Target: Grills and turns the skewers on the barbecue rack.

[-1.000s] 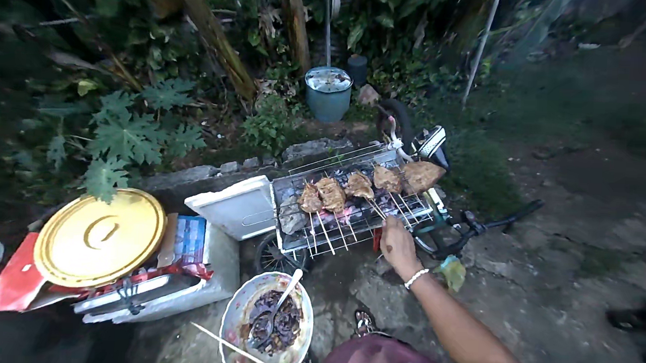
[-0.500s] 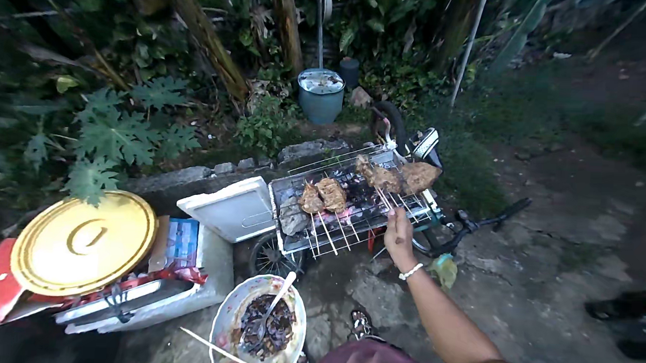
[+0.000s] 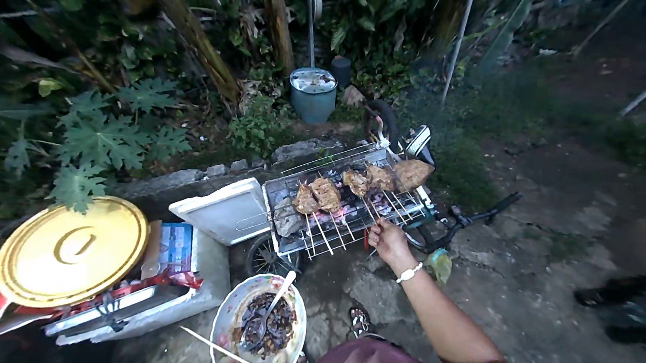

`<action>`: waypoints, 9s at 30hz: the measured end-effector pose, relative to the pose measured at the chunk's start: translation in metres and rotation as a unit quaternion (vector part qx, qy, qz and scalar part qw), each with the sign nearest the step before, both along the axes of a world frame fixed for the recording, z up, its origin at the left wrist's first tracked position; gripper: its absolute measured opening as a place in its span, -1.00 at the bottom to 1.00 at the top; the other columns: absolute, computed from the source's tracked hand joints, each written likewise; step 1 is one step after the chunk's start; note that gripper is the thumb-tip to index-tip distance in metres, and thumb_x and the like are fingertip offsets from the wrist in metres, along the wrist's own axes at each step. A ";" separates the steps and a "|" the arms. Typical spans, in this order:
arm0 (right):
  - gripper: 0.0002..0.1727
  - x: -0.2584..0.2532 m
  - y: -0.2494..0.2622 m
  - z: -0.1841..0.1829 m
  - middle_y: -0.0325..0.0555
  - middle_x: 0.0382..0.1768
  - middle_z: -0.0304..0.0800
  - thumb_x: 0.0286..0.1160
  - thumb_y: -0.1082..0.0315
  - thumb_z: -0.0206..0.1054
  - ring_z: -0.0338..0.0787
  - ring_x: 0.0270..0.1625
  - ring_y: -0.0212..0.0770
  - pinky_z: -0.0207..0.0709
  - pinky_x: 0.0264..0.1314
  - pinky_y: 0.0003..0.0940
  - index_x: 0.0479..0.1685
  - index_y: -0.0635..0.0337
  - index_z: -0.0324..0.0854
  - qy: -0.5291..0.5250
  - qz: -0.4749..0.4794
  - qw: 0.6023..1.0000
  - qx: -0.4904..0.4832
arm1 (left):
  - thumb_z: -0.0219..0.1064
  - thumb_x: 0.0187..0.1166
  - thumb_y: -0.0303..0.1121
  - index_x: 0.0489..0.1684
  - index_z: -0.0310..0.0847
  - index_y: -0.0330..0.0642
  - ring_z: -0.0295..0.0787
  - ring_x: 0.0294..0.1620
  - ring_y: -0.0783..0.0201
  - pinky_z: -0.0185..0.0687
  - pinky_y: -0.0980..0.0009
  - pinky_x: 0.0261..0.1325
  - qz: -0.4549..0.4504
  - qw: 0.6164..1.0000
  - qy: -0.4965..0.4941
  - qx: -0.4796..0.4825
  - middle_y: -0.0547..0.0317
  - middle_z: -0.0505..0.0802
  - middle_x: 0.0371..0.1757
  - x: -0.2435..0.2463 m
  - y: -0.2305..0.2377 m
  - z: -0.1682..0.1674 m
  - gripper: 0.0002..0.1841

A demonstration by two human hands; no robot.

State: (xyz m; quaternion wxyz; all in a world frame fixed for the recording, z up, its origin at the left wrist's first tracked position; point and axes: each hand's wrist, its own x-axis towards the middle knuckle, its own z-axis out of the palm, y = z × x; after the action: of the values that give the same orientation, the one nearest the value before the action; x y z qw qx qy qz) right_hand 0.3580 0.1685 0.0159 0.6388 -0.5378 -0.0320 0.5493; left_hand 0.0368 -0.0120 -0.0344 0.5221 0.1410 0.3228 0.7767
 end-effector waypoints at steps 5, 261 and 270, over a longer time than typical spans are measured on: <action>-0.66 0.005 -0.013 -0.003 -0.27 -0.65 0.45 0.96 0.24 -0.17 0.35 -0.79 -0.46 0.25 -0.76 -0.60 0.06 0.28 0.44 -0.129 0.053 0.989 -0.054 | -0.08 0.84 -0.25 -0.18 0.73 0.00 0.93 -0.26 0.48 0.86 0.51 -0.14 0.000 0.999 0.016 0.044 0.33 0.94 -0.35 -0.017 -0.003 -0.032 -0.62; -0.74 -0.029 -0.066 -0.006 -0.09 -0.52 0.70 0.56 0.31 0.40 0.58 -0.48 -0.40 0.48 -0.31 -0.43 -0.32 0.39 0.75 -0.570 0.186 0.797 0.070 | -0.30 0.81 -0.16 -0.50 0.77 0.18 0.86 -0.51 0.49 0.82 0.47 -0.42 0.015 0.998 -0.004 -0.067 0.38 0.91 -0.52 0.013 0.013 0.031 -0.39; -0.66 -0.062 -0.053 -0.007 0.26 0.02 0.87 0.72 0.30 0.24 0.87 0.09 0.15 0.63 0.29 0.04 0.21 0.38 0.73 -0.606 0.369 0.705 -0.002 | -0.29 0.78 -0.15 -0.52 0.76 0.21 0.84 -0.55 0.51 0.80 0.49 -0.47 0.006 0.998 0.009 -0.068 0.40 0.90 -0.53 0.013 0.014 0.028 -0.40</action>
State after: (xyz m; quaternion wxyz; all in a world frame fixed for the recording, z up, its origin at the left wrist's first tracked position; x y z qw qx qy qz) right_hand 0.2955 0.1158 0.0088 0.2270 -0.7017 -0.6067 0.2965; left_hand 0.0496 0.0021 -0.0064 0.5225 0.1105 0.3804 0.7551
